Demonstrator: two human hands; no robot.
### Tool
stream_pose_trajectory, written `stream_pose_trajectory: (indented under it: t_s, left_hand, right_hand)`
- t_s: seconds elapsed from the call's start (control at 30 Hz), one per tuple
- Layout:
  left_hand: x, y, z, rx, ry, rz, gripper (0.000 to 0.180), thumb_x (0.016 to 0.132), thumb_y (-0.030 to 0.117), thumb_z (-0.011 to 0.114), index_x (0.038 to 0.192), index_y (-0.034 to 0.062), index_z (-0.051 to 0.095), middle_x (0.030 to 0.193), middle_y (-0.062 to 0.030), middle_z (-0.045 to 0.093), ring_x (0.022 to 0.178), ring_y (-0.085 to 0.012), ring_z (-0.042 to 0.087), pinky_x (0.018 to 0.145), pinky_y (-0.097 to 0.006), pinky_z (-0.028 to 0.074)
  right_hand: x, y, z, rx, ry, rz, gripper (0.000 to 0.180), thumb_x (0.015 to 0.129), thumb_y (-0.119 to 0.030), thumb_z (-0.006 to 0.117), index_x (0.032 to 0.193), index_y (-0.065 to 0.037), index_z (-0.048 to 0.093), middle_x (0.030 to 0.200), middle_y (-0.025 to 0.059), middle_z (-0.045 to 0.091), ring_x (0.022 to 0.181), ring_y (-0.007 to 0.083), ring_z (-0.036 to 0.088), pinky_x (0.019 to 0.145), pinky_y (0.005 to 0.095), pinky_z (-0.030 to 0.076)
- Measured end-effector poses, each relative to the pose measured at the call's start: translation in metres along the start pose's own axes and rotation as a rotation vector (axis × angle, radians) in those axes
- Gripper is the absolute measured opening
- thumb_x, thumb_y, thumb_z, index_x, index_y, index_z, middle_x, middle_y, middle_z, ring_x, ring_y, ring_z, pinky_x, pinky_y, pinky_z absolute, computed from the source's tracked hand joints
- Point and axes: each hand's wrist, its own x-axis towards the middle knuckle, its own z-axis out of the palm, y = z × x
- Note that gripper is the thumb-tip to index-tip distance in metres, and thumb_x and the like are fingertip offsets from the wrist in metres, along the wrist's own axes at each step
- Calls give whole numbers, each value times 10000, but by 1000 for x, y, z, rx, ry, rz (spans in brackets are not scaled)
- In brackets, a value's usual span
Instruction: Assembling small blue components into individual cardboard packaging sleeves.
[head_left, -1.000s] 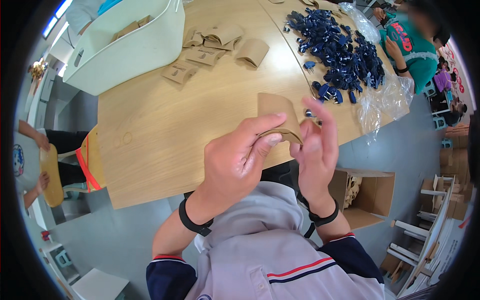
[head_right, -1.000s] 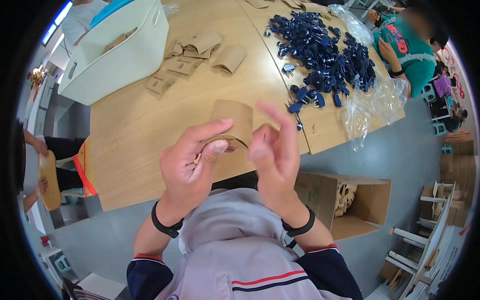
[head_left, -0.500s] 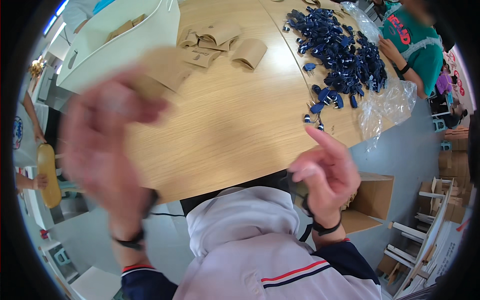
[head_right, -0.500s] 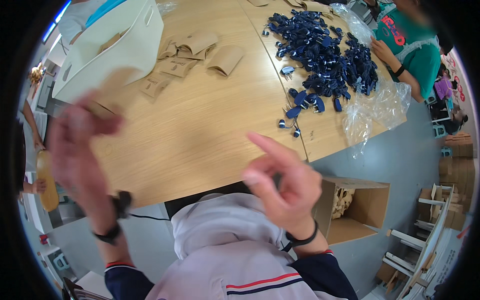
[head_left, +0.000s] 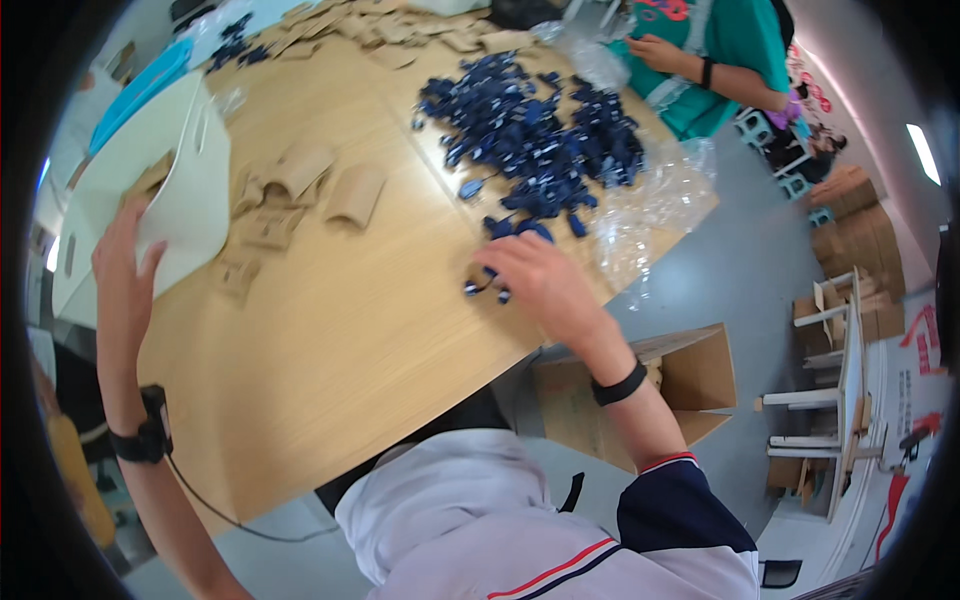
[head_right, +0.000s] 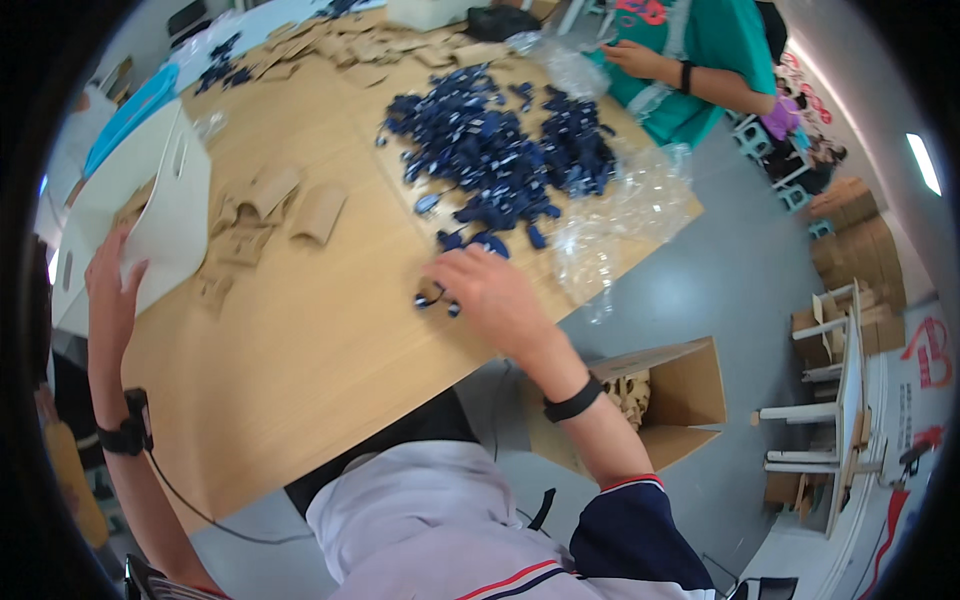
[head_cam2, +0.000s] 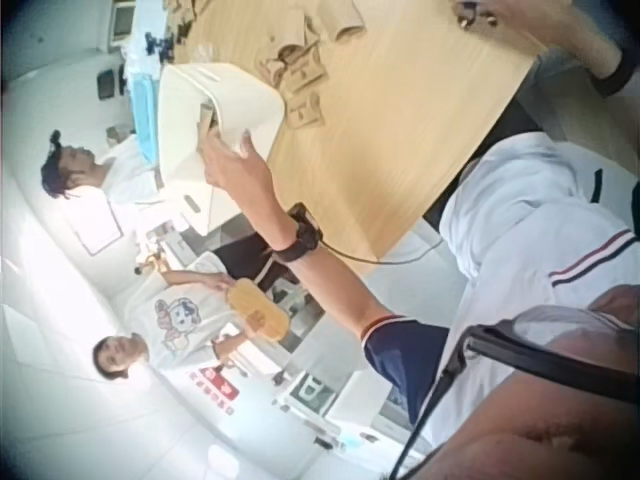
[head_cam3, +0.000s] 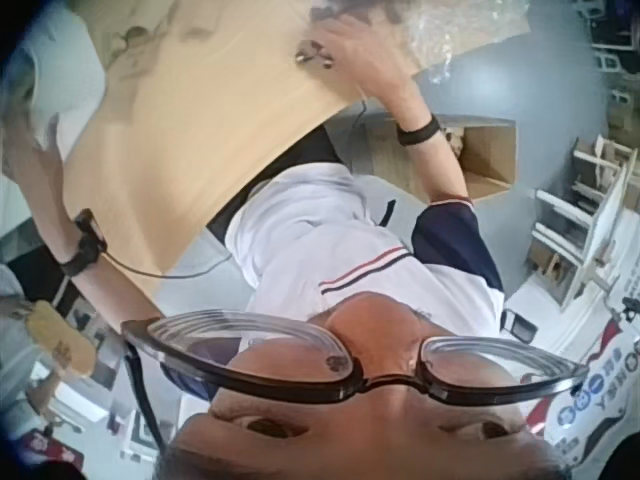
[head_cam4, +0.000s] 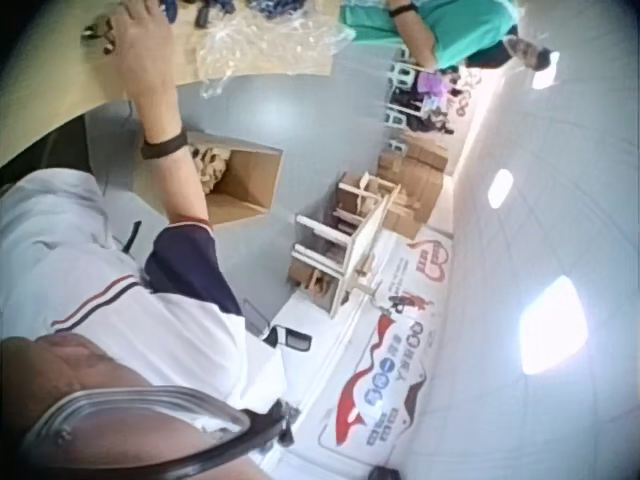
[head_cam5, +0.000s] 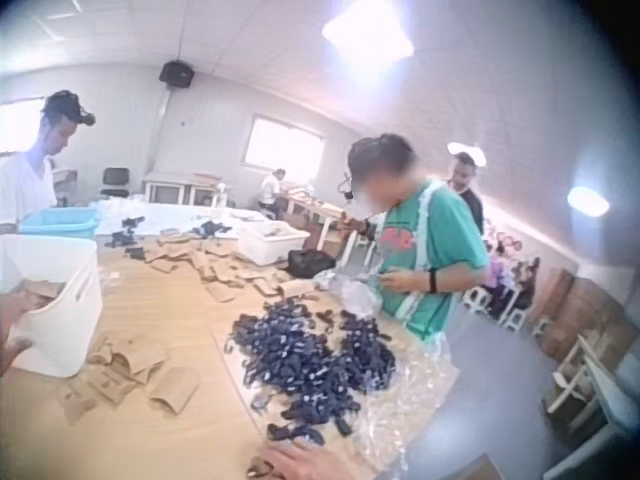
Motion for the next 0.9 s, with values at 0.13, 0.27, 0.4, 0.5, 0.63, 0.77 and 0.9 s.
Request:
stream_pose_trajectory:
  t_s: [0.13,0.27,0.4,0.5,0.63,0.77,0.9]
  left_hand:
    - [12,-4,17,-348,-35,-210,253,932,111,544,1151,-15,547,1148,-180,569,1094,-343,529,957,-375,391]
    - [14,27,6,-463,-31,-211,236,932,85,527,1148,-8,535,1095,-171,545,1050,-325,518,958,-355,382]
    - [26,83,-16,-740,130,-94,340,933,99,508,1253,-16,507,1088,-129,569,1067,-236,517,985,-357,356]
    - [23,124,-67,-806,185,-90,375,915,102,520,1267,-26,498,1008,-131,563,997,-223,522,954,-378,378]
    - [-22,153,-137,-999,466,169,311,820,312,574,947,30,608,784,-89,531,729,-215,500,740,-352,391]
    - [-25,190,-147,-854,709,303,266,970,327,426,996,64,455,791,-62,531,666,-151,508,583,-315,433]
    - [-65,148,-155,-823,805,525,228,1034,239,350,1228,123,384,862,-41,547,639,-161,557,518,-317,508]
  right_hand:
    - [3,-7,-3,-83,106,50,324,800,-27,634,1123,-50,617,950,90,591,960,273,575,819,352,476]
    - [14,-20,-18,113,340,164,294,827,-30,664,1117,-64,626,920,86,575,825,236,592,679,322,483]
    - [16,-29,-37,388,464,182,156,872,-2,652,1023,-36,665,955,75,603,667,158,578,592,258,466]
    - [12,-47,-53,665,532,274,172,893,40,607,1054,-4,650,964,78,584,694,94,582,584,222,476]
    - [11,-80,-76,907,598,209,201,897,76,576,1070,12,654,1012,95,547,680,97,594,579,217,489]
    - [4,-100,-86,880,574,177,201,905,76,561,1079,44,657,1050,107,521,675,103,599,554,205,496]
    - [5,-121,-79,901,573,144,216,902,60,568,1097,49,661,1039,118,508,687,119,607,551,206,509]
